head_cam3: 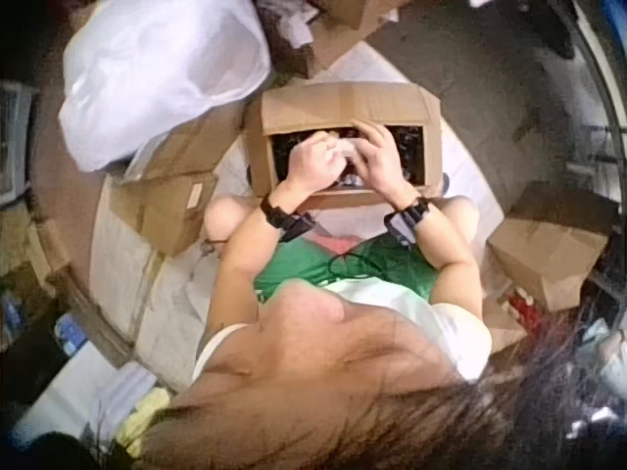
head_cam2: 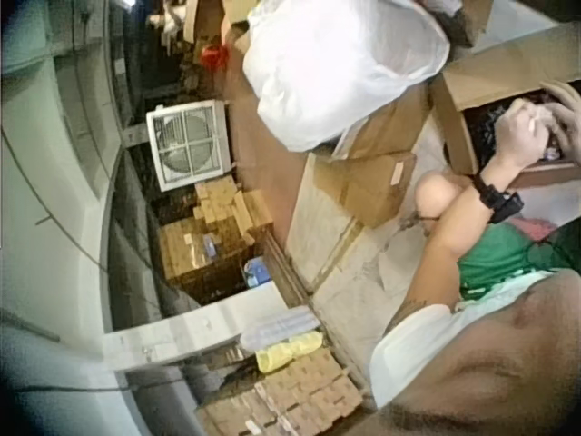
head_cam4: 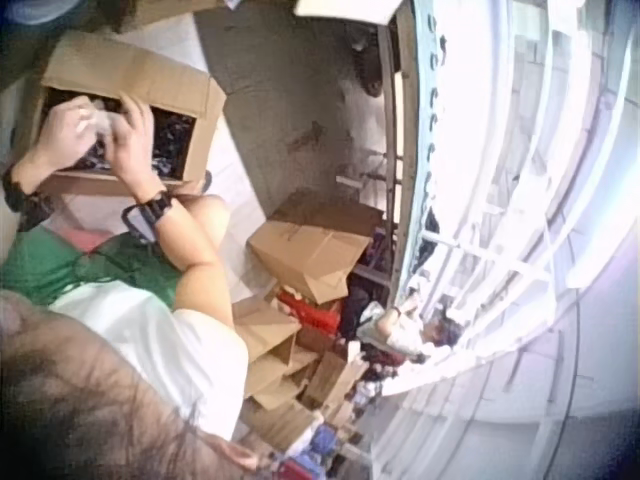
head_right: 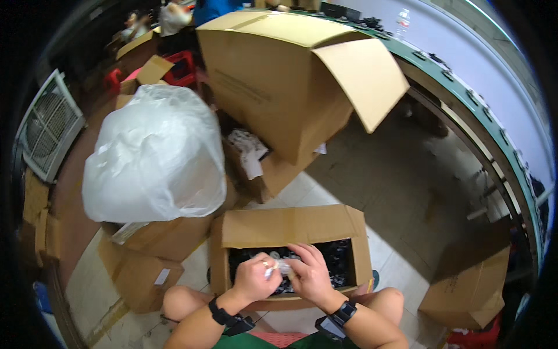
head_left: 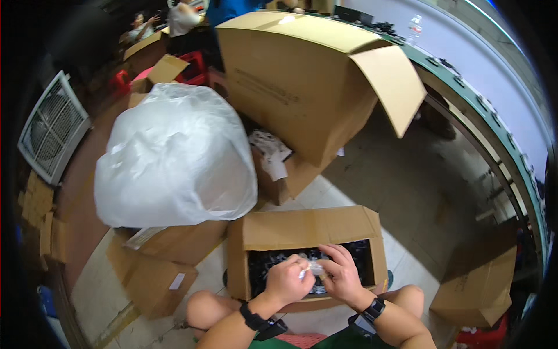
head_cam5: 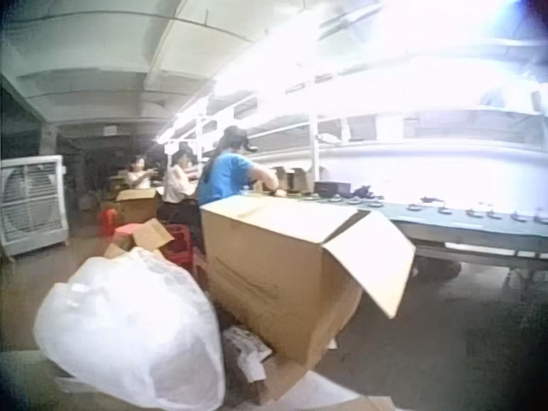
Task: Sorting small black mouse components and placing them into individual plastic bags.
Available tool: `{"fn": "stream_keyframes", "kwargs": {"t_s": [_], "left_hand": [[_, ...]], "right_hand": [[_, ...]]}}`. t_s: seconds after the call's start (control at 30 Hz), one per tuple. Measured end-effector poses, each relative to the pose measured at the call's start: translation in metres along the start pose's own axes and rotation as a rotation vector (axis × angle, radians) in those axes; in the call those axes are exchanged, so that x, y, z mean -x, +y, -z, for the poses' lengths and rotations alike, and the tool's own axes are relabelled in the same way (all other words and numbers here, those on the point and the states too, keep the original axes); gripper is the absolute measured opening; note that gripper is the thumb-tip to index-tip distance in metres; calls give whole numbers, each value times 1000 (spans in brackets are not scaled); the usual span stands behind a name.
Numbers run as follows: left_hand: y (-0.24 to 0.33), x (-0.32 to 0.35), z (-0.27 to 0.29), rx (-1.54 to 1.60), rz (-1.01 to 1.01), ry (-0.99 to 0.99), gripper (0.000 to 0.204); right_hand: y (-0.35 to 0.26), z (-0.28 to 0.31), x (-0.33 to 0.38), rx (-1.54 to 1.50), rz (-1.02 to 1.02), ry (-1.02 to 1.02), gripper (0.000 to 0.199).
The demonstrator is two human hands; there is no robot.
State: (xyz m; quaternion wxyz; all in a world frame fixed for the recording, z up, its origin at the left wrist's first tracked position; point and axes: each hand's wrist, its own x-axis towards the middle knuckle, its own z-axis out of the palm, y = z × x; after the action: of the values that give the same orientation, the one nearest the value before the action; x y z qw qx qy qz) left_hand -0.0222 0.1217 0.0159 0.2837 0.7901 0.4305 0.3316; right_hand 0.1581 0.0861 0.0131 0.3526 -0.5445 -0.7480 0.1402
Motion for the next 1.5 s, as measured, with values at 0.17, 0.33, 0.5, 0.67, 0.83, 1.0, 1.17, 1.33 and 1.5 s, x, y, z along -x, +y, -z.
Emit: {"fn": "stream_keyframes", "kwargs": {"t_s": [0.17,0.33,0.5,0.67,0.83,1.0,1.17,1.33,1.5], "left_hand": [[11,-6,2,120,-22,44,8],[3,-10,9,185,-68,109,8],[10,-8,-15,137,-115,138,10],[-5,10,-16,88,-271,116,44],[7,6,-39,97,-273,-32,68],[7,-4,-12,15,-123,27,37],[4,-13,10,-44,21,170,30],[0,1,-15,519,220,-269,56],[-17,7,-29,774,391,-272,56]], "right_hand": [[2,-2,10,-35,11,-15,29],[11,-27,2,-523,-191,-63,22],[14,-26,19,-1386,-430,-222,22],[-4,-42,12,-1564,-446,-170,43],[8,-17,22,-1485,-777,-6,46],[15,-26,21,-1234,-754,-159,35],[3,1,7,-525,-345,-594,38],[12,-2,8,-673,-186,-290,29],[0,-11,5,-525,-157,-185,34]]}}
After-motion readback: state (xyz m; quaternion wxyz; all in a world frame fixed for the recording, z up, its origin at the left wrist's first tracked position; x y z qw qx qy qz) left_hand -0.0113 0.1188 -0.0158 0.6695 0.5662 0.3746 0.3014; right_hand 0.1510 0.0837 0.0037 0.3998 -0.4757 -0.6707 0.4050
